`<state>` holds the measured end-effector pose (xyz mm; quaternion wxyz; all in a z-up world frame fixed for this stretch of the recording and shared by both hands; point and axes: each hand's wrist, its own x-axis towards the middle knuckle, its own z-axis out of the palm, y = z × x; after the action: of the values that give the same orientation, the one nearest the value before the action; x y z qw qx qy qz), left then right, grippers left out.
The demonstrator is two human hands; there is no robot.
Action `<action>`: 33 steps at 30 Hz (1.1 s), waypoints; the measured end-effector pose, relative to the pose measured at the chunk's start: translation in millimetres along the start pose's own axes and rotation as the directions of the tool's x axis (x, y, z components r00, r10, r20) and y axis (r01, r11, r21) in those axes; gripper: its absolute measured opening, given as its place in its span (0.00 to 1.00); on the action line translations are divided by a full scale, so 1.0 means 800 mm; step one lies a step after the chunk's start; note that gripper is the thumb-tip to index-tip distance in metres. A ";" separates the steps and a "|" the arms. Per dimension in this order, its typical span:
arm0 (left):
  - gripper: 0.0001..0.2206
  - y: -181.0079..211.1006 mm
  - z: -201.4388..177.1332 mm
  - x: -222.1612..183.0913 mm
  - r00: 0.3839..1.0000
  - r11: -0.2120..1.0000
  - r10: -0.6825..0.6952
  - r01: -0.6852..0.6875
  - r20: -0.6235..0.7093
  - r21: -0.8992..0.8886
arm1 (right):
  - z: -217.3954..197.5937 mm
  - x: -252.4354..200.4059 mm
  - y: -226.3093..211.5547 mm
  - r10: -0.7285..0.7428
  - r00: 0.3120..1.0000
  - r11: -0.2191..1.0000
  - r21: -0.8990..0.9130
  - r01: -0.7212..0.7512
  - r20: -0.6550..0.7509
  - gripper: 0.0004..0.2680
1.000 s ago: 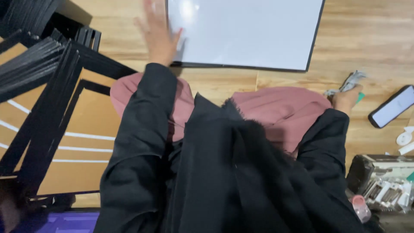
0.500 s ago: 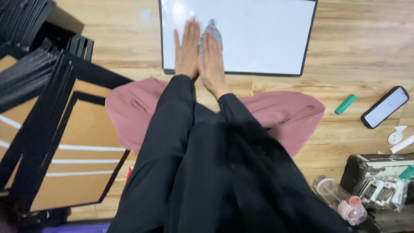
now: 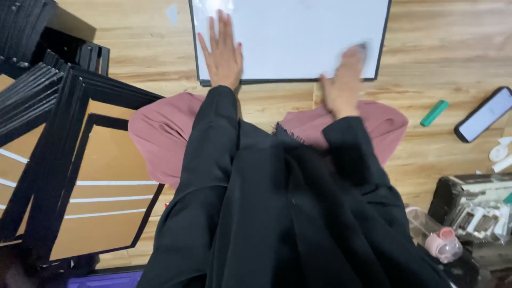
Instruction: Manually assembling folder covers by inserting white paper sheets and smoothing them out.
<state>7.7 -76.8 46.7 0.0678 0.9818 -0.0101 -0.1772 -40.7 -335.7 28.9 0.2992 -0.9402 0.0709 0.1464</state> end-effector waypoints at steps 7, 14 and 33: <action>0.22 -0.011 0.004 0.002 0.987 0.988 -0.138 0.143 -0.081 0.053 | 0.073 0.010 -0.062 0.016 0.997 0.994 0.113 -0.008 -0.070 0.30; 0.24 -0.017 0.021 0.011 0.989 0.992 -0.104 0.110 -0.108 0.054 | 0.137 0.149 -0.031 -0.609 0.780 0.754 0.199 0.626 -0.143 0.24; 0.26 -0.017 0.036 0.017 0.969 0.992 -0.111 0.123 -0.222 0.041 | 0.122 0.196 -0.065 -0.688 0.720 0.724 -0.130 0.677 -0.087 0.30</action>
<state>10.3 -67.3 13.1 0.0313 0.9957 0.0503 -0.0713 96.3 -243.8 -69.0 0.2846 -0.9199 -0.2680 -0.0322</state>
